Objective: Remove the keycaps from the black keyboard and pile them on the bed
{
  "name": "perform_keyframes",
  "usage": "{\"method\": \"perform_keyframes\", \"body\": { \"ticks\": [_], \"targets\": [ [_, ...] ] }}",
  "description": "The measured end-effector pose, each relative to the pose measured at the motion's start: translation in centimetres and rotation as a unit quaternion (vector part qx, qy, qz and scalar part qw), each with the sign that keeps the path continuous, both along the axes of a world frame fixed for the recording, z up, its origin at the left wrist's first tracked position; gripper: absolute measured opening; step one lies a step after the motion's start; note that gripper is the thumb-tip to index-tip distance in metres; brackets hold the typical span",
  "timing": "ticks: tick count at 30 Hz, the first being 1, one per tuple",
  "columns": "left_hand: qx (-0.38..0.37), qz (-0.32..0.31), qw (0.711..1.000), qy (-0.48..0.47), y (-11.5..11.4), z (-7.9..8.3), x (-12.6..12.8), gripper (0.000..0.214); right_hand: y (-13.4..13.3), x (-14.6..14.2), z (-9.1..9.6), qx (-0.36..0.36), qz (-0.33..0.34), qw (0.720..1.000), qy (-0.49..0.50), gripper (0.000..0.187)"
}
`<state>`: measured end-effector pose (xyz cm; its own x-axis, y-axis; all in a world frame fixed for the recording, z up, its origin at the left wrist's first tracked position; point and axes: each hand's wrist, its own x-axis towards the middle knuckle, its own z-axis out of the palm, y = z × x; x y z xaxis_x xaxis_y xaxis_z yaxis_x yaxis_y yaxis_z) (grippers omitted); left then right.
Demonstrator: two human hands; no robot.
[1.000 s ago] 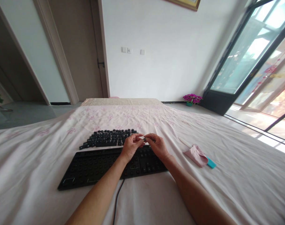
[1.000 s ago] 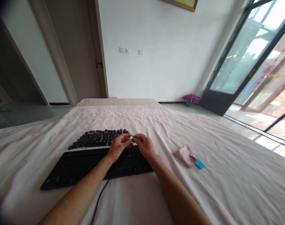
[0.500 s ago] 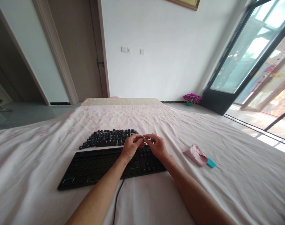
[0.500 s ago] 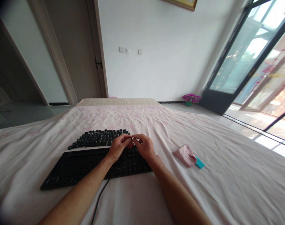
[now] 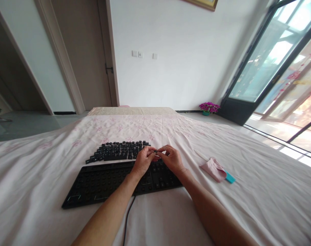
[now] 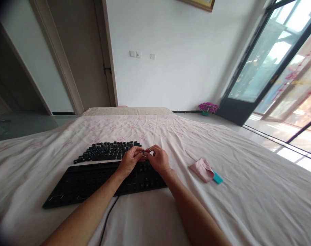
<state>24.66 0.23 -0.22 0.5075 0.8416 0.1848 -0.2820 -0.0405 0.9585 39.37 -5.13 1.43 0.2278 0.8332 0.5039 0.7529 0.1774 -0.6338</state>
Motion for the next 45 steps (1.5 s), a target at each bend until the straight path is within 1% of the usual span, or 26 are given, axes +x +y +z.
{"method": "perform_keyframes", "body": {
  "ticks": [9,16,21,23,25,28,30,32,35,38,45],
  "targets": [
    [0.003,-0.007,1.0,0.021,0.0,-0.3,0.1,0.034,-0.2,0.3,0.9,-0.032,-0.015,0.998,-0.05,0.011],
    [0.014,0.0,0.999,0.029,0.4,-0.8,0.3,0.031,-0.2,0.1,1.0,-0.059,-0.034,0.996,-0.064,0.014],
    [0.01,-0.004,0.999,0.031,0.3,-0.6,0.3,0.033,-0.1,0.3,1.2,-0.057,-0.02,0.994,-0.087,0.013],
    [0.009,-0.01,0.999,0.03,0.2,-0.5,0.2,0.034,0.1,0.9,1.2,-0.057,-0.02,0.994,-0.089,0.014],
    [0.011,-0.007,1.0,0.028,0.2,-0.5,0.2,0.038,0.3,2.0,1.1,-0.057,-0.038,0.994,-0.087,0.017],
    [0.031,0.005,0.999,0.035,0.2,-0.6,0.2,0.043,0.8,4.3,0.8,-0.059,-0.103,0.988,-0.102,0.02],
    [0.05,0.006,0.998,0.046,0.1,-0.7,0.2,0.041,0.9,5.8,0.5,-0.078,-0.144,0.979,-0.124,0.019],
    [0.065,0.007,0.996,0.062,0.1,-0.7,0.3,0.038,1.1,6.9,0.0,-0.103,-0.166,0.97,-0.147,0.017],
    [0.077,0.008,0.994,0.077,0.1,-0.7,0.3,0.035,1.5,7.7,-0.7,-0.132,-0.169,0.961,-0.174,0.015],
    [0.077,0.005,0.994,0.08,0.1,-0.8,0.4,0.031,2.1,7.8,-1.3,-0.152,-0.161,0.958,-0.181,0.013],
    [0.084,0.011,0.993,0.081,0.1,-0.7,0.4,0.028,2.9,7.9,-1.9,-0.169,-0.142,0.957,-0.189,0.012]
  ]
}}
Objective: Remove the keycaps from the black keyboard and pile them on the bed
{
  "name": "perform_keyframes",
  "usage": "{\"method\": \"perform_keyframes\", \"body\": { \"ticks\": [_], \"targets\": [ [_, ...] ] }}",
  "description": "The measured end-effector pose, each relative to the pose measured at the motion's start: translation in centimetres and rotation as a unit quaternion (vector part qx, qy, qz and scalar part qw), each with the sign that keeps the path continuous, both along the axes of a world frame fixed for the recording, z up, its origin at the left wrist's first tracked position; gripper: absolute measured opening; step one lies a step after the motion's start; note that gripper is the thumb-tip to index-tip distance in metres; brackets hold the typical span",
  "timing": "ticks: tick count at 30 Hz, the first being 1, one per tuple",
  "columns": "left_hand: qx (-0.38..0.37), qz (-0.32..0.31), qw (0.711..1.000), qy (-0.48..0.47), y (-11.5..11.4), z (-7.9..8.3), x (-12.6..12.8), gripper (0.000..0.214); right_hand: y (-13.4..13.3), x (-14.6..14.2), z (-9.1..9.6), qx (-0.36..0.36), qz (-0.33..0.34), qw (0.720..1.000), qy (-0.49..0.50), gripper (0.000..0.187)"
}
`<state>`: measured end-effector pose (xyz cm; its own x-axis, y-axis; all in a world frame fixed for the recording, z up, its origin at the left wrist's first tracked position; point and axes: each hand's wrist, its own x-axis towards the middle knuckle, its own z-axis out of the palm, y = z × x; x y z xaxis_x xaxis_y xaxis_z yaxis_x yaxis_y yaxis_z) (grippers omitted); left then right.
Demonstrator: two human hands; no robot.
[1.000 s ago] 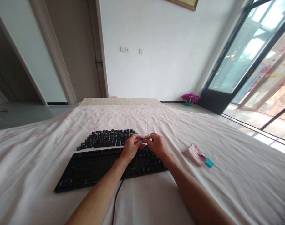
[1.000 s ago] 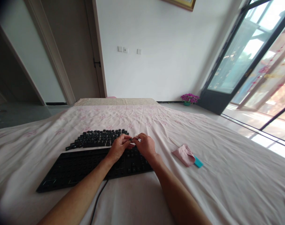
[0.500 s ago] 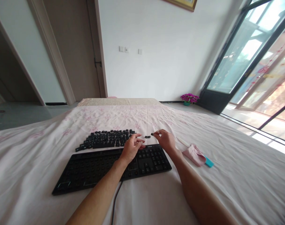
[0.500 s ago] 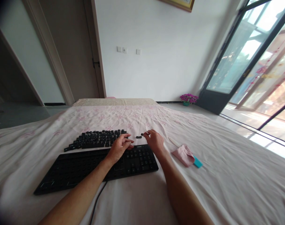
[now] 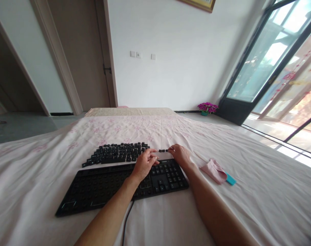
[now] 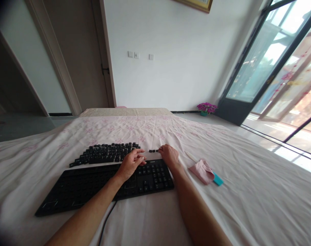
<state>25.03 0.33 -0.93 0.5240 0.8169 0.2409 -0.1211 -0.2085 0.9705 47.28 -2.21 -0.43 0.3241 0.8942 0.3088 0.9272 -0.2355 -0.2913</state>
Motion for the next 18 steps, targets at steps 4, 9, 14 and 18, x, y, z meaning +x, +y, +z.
{"method": "perform_keyframes", "body": {
  "ticks": [4,9,14,18],
  "targets": [
    [0.003,-0.003,1.0,0.002,0.0,-0.1,0.0,0.026,0.1,0.1,-0.2,-0.007,0.0,1.0,-0.001,0.013],
    [0.002,-0.003,1.0,0.004,0.0,0.0,-0.1,0.027,-0.2,-0.2,0.0,-0.005,-0.007,1.0,-0.001,0.02],
    [-0.017,0.031,0.998,-0.061,-0.7,1.0,-0.5,0.039,-1.0,-1.5,2.0,0.083,0.002,0.997,-0.004,0.035],
    [0.007,0.09,0.994,-0.064,-1.3,2.1,-0.9,0.042,-2.0,-3.1,4.4,0.104,0.073,0.992,0.009,0.037]
  ]
}}
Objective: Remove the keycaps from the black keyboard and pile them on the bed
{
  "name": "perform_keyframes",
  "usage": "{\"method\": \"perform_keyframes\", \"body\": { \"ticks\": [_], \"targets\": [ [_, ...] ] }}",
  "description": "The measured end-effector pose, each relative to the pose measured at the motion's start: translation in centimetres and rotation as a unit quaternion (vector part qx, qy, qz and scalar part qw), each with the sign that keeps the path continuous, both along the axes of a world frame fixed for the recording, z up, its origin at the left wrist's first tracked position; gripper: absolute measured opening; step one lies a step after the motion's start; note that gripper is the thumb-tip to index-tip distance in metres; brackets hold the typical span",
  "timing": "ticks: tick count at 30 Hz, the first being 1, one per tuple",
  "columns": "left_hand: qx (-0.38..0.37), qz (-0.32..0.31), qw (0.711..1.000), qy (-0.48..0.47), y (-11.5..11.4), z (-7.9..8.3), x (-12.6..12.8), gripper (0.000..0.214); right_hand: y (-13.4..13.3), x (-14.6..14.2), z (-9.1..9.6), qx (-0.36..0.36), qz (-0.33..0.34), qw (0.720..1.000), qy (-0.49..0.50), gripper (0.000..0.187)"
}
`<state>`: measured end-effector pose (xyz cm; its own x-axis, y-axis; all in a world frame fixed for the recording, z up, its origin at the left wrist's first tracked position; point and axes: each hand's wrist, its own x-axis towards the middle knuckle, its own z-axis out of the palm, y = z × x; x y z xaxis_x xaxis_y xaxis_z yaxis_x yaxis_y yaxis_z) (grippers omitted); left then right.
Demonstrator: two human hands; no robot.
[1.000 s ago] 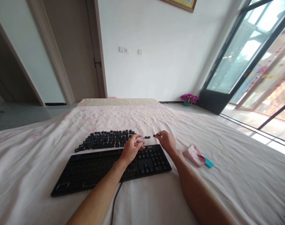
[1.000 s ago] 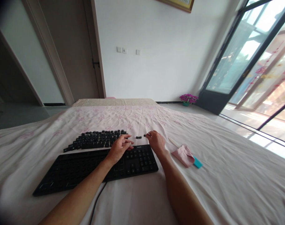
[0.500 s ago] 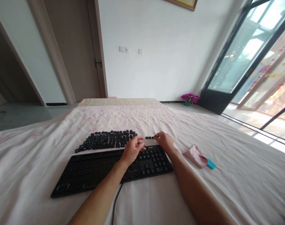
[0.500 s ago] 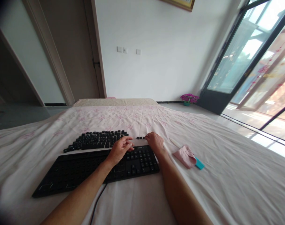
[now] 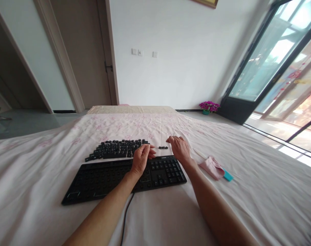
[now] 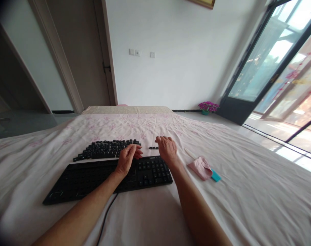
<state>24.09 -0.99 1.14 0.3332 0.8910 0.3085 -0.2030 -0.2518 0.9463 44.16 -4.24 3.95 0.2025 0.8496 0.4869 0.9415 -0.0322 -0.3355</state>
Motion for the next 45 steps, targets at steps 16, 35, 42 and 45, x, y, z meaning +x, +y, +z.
{"method": "perform_keyframes", "body": {
  "ticks": [16,35,42,45],
  "targets": [
    [0.147,0.082,0.946,0.275,0.2,-1.8,-2.9,0.018,-0.8,-4.9,0.3,-0.147,0.25,0.887,0.358,0.025],
    [0.185,0.058,0.921,0.338,0.2,-1.9,-3.1,0.017,-1.0,-5.6,-0.1,-0.17,0.28,0.916,0.233,0.021],
    [0.202,0.058,0.911,0.355,0.0,-1.7,-3.1,0.015,-1.5,-6.2,0.3,-0.131,0.311,0.928,0.155,0.022],
    [0.205,0.056,0.911,0.354,-0.1,-1.7,-3.1,0.015,-1.4,-5.6,-0.3,-0.126,0.319,0.926,0.161,0.021]
  ]
}}
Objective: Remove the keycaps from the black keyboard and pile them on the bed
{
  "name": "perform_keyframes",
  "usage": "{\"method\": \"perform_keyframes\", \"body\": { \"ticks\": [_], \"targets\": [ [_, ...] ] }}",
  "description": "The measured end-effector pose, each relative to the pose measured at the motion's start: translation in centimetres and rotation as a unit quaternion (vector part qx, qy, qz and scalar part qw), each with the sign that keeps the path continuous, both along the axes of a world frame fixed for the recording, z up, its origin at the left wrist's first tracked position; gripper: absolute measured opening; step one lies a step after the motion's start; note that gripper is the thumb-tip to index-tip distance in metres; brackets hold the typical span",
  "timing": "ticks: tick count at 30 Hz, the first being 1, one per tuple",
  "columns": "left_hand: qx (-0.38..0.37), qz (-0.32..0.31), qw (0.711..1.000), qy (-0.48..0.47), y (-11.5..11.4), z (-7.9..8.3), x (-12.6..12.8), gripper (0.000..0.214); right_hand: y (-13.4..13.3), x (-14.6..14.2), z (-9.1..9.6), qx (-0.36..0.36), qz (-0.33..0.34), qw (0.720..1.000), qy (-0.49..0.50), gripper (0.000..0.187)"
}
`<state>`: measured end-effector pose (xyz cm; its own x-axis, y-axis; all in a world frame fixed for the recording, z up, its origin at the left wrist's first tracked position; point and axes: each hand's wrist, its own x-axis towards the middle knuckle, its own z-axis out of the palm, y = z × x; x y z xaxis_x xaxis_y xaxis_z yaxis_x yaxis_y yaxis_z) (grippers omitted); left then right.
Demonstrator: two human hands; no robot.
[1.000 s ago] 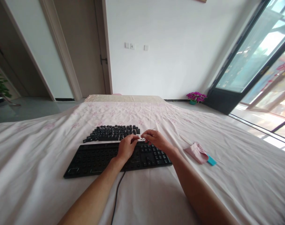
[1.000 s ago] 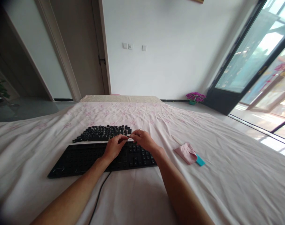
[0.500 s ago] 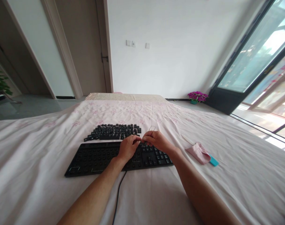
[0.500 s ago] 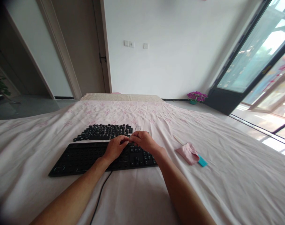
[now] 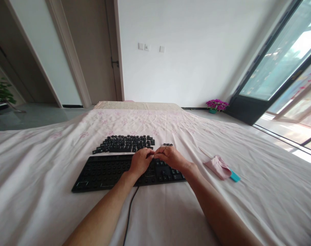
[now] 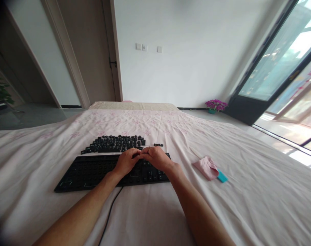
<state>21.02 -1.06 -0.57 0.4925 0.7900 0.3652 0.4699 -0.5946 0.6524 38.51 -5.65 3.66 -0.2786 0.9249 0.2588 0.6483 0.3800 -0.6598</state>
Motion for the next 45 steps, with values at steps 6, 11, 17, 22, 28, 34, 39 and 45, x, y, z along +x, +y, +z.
{"method": "perform_keyframes", "body": {
  "ticks": [6,11,17,22,28,34,39,45],
  "targets": [
    [0.002,-0.004,1.0,0.004,-0.1,0.0,0.0,0.017,0.3,1.2,-1.1,-0.044,-0.033,0.998,0.042,0.021],
    [0.006,-0.002,1.0,0.017,0.0,0.0,0.0,0.015,-0.8,-1.0,0.3,0.05,-0.028,0.995,-0.077,0.02],
    [0.021,0.0,0.999,0.033,0.0,0.0,-0.1,0.018,-0.8,-1.5,0.2,0.054,-0.039,0.993,-0.094,0.02],
    [0.035,-0.035,0.998,0.047,-0.1,-0.2,-0.1,0.013,-0.4,-0.2,-1.3,0.038,-0.105,0.994,-0.01,0.029],
    [0.027,-0.02,0.997,0.07,-0.1,0.0,0.2,0.01,-0.6,-1.0,-2.4,0.089,-0.076,0.993,0.008,0.029],
    [0.043,-0.029,0.996,0.073,-0.1,-0.1,0.4,0.012,-0.9,-1.0,-3.0,0.128,-0.058,0.99,0.014,0.029],
    [0.055,-0.027,0.995,0.076,-0.4,0.2,0.4,0.023,-1.1,-1.0,-3.3,0.136,-0.063,0.989,-0.001,0.029],
    [0.051,-0.034,0.995,0.075,-0.7,0.3,0.4,0.029,-1.3,-1.1,-3.2,0.161,-0.093,0.982,0.026,0.032]
  ]
}}
